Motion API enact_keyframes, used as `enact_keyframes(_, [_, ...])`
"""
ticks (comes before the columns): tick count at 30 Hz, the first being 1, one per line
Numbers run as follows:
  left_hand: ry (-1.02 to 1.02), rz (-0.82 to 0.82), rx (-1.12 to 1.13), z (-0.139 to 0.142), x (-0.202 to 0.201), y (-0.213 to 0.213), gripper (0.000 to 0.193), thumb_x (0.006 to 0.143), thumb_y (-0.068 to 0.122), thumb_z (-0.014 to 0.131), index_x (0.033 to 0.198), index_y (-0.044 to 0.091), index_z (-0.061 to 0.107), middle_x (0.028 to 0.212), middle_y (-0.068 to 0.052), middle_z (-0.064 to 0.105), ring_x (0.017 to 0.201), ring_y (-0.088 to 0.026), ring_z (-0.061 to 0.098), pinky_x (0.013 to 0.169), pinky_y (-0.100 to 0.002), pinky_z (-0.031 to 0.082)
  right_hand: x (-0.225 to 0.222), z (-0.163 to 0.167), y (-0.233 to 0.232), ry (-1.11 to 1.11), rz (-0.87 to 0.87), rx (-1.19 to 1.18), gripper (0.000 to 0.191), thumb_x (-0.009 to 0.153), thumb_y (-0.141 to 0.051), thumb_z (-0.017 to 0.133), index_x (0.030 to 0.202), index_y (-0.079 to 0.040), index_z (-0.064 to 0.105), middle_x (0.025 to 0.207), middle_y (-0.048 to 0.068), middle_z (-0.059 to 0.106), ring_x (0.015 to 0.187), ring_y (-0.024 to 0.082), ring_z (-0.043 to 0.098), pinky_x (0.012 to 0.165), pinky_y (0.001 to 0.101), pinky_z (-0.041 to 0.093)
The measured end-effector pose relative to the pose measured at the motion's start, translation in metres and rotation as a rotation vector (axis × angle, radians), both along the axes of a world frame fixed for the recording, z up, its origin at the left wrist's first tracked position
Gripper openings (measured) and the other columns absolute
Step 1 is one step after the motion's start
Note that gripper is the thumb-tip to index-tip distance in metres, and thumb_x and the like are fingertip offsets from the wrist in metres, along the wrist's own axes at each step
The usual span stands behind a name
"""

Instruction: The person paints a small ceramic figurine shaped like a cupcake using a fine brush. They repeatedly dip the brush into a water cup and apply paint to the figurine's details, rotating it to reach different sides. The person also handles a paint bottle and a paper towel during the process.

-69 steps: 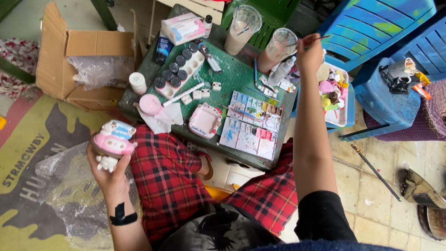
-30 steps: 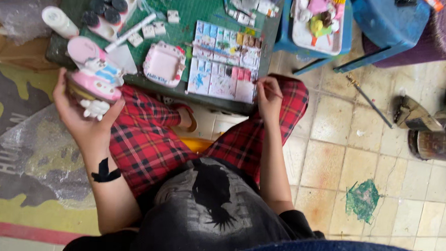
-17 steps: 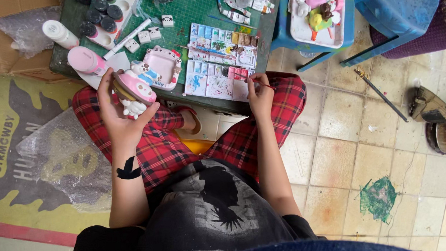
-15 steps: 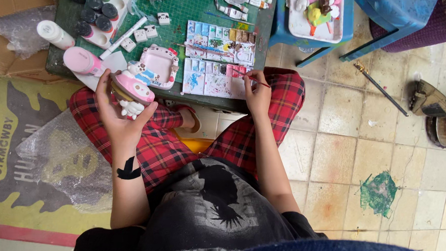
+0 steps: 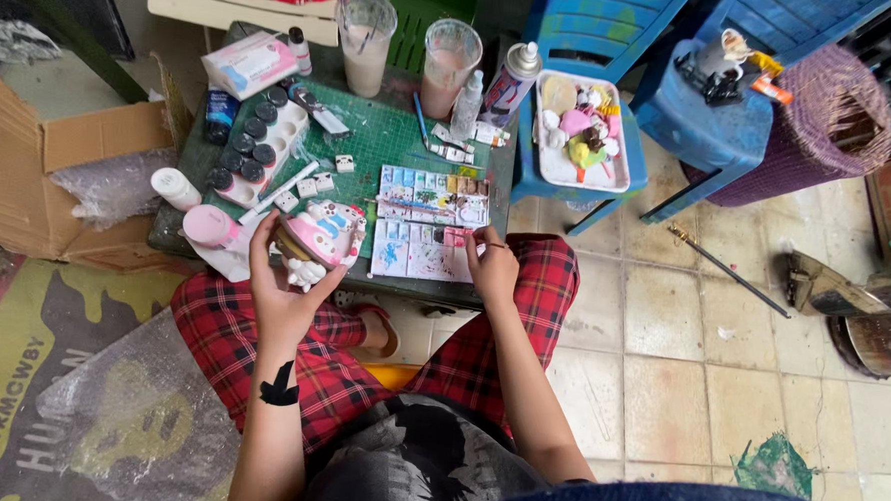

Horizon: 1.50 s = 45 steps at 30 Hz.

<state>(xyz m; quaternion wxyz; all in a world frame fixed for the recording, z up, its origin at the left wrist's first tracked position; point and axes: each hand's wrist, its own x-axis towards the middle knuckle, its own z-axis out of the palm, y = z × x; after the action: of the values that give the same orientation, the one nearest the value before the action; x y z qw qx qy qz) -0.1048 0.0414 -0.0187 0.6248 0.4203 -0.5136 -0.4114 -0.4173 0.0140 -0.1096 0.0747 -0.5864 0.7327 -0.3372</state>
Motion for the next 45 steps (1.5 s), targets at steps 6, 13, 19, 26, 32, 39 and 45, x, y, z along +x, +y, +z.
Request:
enact_keyframes(6, [0.067,-0.055,-0.021,-0.002,-0.030,-0.011,0.095,0.075,0.004,0.088,0.155,0.005,0.037,0.147,-0.013,0.049,0.129,-0.022,0.057,0.106,-0.037,0.053,0.006,0.011,-0.028,0.105,-0.021,0.014,0.019,0.094,-0.033,0.068,0.092,-0.014,0.065,0.080,0.007,0.076,0.072,0.035,0.071,0.061,0.0464,0.054])
enact_keyframes(13, [0.263,0.102,0.184,-0.046,-0.053,-0.003,0.091,0.076,0.009,0.085,0.152,0.003,0.036,0.146,-0.013,0.047,0.131,-0.024,0.054,0.105,-0.035,0.049,0.013,0.023,-0.048,0.094,-0.059,0.060,0.021,0.097,-0.036,0.062,0.096,-0.015,0.064,0.079,0.007,0.076,0.071,0.034,0.072,0.061,0.0479,0.055])
enact_keyframes(19, [0.231,0.012,0.122,-0.046,-0.049,-0.019,0.091,0.073,0.007,0.086,0.150,0.000,0.040,0.136,-0.015,0.056,0.116,-0.024,0.065,0.093,-0.034,0.057,0.013,0.031,-0.051,0.157,-0.008,0.076,0.022,0.095,-0.038,0.061,0.097,-0.016,0.065,0.081,0.006,0.076,0.072,0.034,0.072,0.060,0.0481,0.055])
enact_keyframes(26, [-0.128,-0.006,-0.025,-0.008,-0.034,-0.004,0.090,0.067,0.008,0.089,0.147,0.003,0.049,0.132,-0.013,0.059,0.109,-0.020,0.069,0.079,-0.031,0.061,0.018,0.026,-0.039,0.093,-0.041,-0.018,0.017,0.093,-0.032,0.065,0.097,-0.016,0.065,0.084,0.007,0.077,0.075,0.033,0.073,0.061,0.0461,0.056])
enact_keyframes(32, [-0.133,0.002,0.004,-0.001,-0.028,-0.017,0.091,0.065,0.008,0.089,0.147,0.004,0.050,0.131,-0.012,0.060,0.108,-0.020,0.069,0.079,-0.031,0.061,0.012,0.025,-0.041,0.000,-0.013,-0.023,0.017,0.087,-0.031,0.070,0.095,-0.017,0.067,0.085,0.006,0.077,0.077,0.031,0.074,0.063,0.0441,0.057])
enact_keyframes(39, [-0.081,-0.040,-0.071,0.003,-0.035,-0.032,0.090,0.065,0.007,0.091,0.146,0.004,0.051,0.133,-0.014,0.056,0.112,-0.019,0.067,0.082,-0.031,0.061,0.009,0.037,-0.056,0.096,0.074,0.004,0.027,0.079,-0.033,0.076,0.100,-0.018,0.069,0.081,0.005,0.077,0.078,0.030,0.073,0.067,0.0444,0.057])
enact_keyframes(45, [-0.139,-0.042,0.029,0.003,-0.041,-0.032,0.089,0.066,0.009,0.090,0.146,0.005,0.051,0.131,-0.012,0.063,0.100,-0.018,0.072,0.075,-0.031,0.061,0.008,0.035,-0.060,0.064,0.055,0.165,0.018,0.084,-0.033,0.073,0.096,-0.020,0.071,0.087,0.001,0.077,0.083,0.026,0.075,0.069,0.0418,0.058])
